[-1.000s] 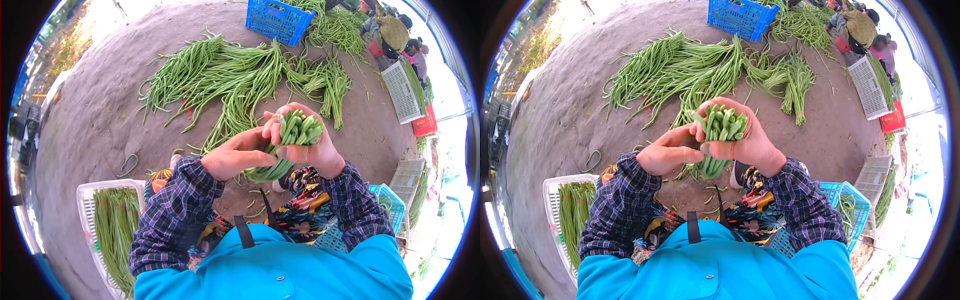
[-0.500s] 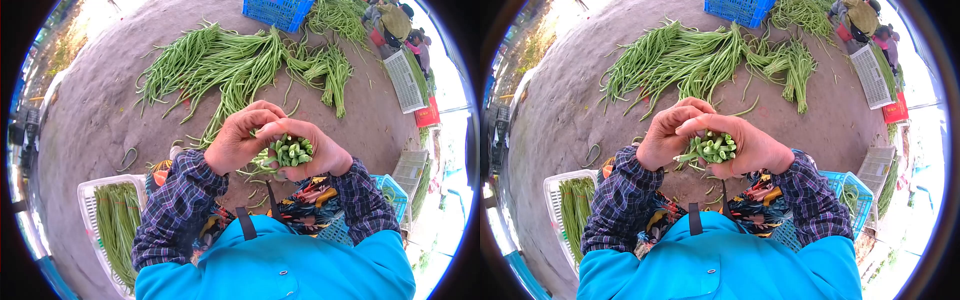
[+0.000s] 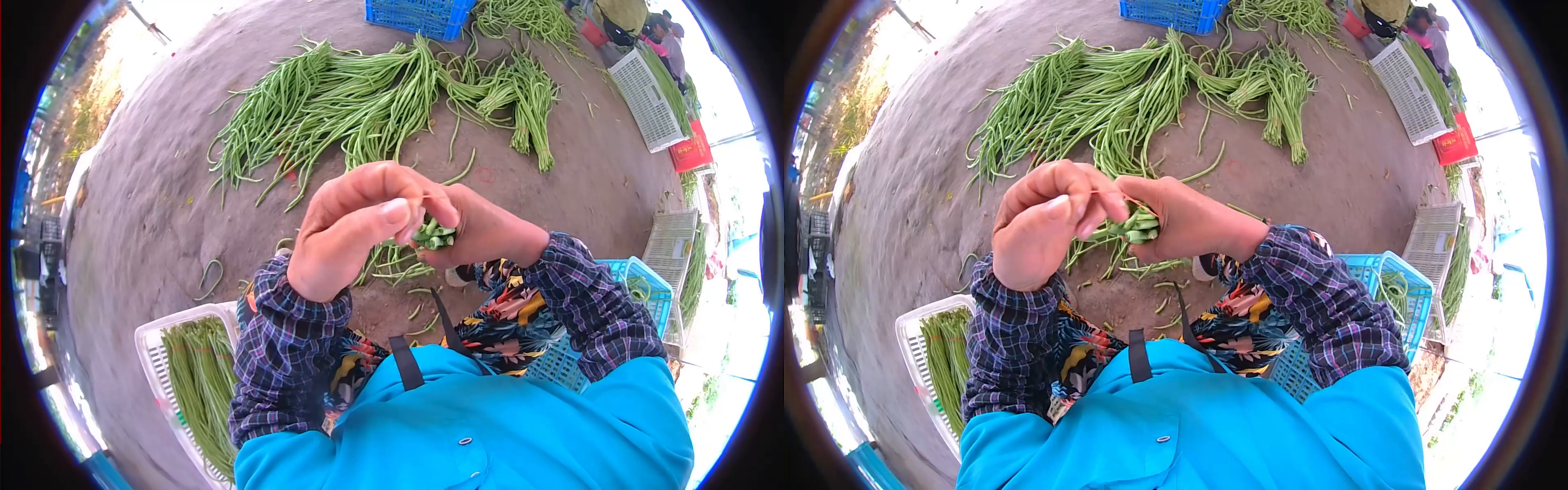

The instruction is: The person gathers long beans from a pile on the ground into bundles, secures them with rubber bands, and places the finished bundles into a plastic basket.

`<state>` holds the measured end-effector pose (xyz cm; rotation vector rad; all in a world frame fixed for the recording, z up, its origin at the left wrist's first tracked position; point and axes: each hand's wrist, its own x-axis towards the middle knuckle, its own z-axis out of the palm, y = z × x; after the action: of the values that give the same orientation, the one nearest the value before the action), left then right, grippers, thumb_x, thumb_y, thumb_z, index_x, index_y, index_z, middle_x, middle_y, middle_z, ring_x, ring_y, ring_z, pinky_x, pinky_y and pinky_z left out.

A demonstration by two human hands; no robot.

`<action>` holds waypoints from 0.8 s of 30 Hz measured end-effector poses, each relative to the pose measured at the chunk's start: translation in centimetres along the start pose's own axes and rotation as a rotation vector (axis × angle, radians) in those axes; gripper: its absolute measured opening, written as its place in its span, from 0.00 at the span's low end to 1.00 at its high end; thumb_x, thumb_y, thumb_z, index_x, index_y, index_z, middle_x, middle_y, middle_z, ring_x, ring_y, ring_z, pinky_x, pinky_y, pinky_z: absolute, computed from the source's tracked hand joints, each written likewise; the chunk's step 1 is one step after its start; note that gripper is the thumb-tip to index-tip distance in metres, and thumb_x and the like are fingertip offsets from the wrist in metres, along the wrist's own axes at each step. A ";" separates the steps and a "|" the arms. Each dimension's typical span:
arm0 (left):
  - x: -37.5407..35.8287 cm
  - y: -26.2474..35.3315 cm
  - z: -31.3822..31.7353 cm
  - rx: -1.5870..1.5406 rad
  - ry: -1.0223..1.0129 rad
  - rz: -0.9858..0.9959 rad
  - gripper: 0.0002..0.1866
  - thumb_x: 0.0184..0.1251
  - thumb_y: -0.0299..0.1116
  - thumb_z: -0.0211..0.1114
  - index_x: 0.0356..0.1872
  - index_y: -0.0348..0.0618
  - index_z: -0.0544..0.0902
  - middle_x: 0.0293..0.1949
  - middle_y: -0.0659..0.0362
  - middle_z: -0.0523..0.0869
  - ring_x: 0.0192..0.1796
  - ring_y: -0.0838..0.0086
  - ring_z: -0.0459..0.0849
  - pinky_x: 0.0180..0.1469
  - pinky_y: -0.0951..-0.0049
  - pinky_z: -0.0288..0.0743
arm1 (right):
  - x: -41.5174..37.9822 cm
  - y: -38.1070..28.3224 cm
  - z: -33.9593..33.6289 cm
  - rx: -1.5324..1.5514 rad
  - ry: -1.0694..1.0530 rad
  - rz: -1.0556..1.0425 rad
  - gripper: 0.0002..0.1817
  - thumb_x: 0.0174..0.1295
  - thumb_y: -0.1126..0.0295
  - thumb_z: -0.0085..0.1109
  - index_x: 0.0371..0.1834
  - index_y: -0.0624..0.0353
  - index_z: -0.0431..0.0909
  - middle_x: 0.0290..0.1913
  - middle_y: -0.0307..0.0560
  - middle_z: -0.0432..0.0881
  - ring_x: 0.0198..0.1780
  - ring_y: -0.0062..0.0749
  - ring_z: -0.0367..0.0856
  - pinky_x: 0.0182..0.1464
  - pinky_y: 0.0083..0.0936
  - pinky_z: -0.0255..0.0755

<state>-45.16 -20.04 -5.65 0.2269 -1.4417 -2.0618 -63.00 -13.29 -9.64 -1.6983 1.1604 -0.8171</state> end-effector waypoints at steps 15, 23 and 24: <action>-3.8 1.6 -4.3 0.300 0.009 -0.090 0.16 0.61 0.29 0.55 0.12 0.42 0.67 0.12 0.61 0.67 0.17 0.76 0.64 0.22 0.75 0.57 | 0.4 -0.6 -3.5 0.523 0.486 -0.116 0.21 0.43 0.82 0.60 0.44 0.57 0.69 0.34 0.38 0.77 0.43 0.25 0.77 0.44 0.24 0.74; -0.4 -0.9 -4.5 -0.847 0.072 0.288 0.18 0.69 0.38 0.45 0.50 0.38 0.76 0.60 0.49 0.70 0.61 0.61 0.69 0.67 0.59 0.56 | 1.3 -2.1 -2.7 0.648 0.544 -0.231 0.22 0.43 0.78 0.63 0.43 0.56 0.66 0.34 0.39 0.76 0.42 0.28 0.74 0.50 0.29 0.69; 0.2 -0.8 -4.0 -0.732 0.211 0.324 0.19 0.69 0.37 0.46 0.53 0.38 0.75 0.63 0.48 0.67 0.66 0.60 0.63 0.68 0.59 0.54 | 1.5 -2.4 -2.3 0.650 0.531 -0.235 0.22 0.43 0.78 0.63 0.43 0.56 0.66 0.34 0.39 0.76 0.42 0.28 0.74 0.50 0.29 0.69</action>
<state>-43.81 -23.16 -7.95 -0.0858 -0.4961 -2.0658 -63.69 -15.03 -6.50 -1.1053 0.8797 -1.6569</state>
